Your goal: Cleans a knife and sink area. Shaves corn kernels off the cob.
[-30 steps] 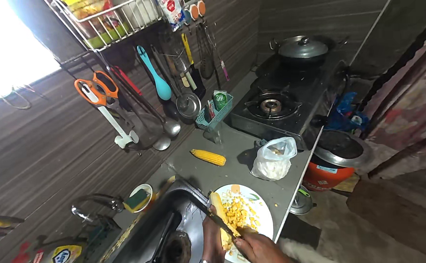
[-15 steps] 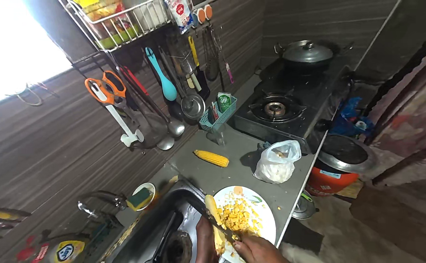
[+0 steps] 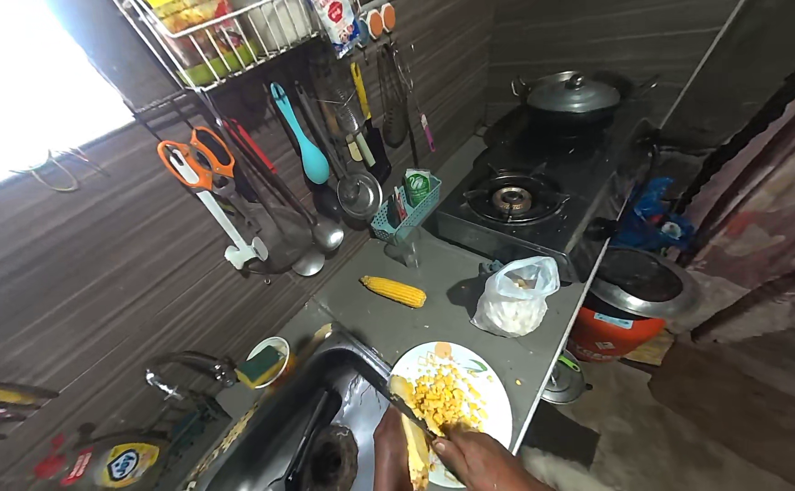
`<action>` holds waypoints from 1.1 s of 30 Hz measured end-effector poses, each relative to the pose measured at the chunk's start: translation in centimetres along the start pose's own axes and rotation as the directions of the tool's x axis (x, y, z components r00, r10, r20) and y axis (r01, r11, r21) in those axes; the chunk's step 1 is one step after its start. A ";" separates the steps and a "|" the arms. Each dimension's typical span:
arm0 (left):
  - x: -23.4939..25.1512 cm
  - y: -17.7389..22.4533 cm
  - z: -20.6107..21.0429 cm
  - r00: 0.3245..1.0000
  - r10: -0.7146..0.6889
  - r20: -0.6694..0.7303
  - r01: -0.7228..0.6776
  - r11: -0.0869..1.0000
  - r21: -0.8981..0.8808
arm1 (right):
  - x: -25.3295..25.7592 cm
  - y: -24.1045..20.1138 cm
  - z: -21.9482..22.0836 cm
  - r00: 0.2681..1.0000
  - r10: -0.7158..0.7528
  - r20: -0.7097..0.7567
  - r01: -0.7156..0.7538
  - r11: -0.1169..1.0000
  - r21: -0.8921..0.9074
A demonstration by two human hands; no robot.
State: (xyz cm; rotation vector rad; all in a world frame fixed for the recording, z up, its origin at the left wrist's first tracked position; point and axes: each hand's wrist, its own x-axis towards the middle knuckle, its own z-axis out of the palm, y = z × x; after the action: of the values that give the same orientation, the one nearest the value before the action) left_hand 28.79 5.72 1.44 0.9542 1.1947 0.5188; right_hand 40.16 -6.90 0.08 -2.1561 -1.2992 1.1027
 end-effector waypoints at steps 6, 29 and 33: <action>-0.6 -0.4 -0.3 0.997 -0.017 0.069 0.029 0.984 -0.176 | 1.2 -0.6 -0.5 1.000 -0.025 0.009 0.024 0.999 0.034; -2.7 -0.5 -1.6 0.992 -0.117 0.046 0.124 0.976 -0.178 | 1.9 -0.5 0.1 0.997 -0.071 0.044 0.068 0.995 0.071; -2.2 -0.2 -1.3 0.995 -0.098 0.035 0.103 0.979 -0.177 | 1.0 0.1 0.3 0.999 -0.033 0.021 0.032 0.998 0.057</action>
State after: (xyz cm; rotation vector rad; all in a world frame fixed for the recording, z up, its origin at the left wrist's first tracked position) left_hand 26.87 4.36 2.42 0.7420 1.1466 0.5217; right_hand 40.25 -6.09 -0.58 -2.0802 -1.2920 1.1401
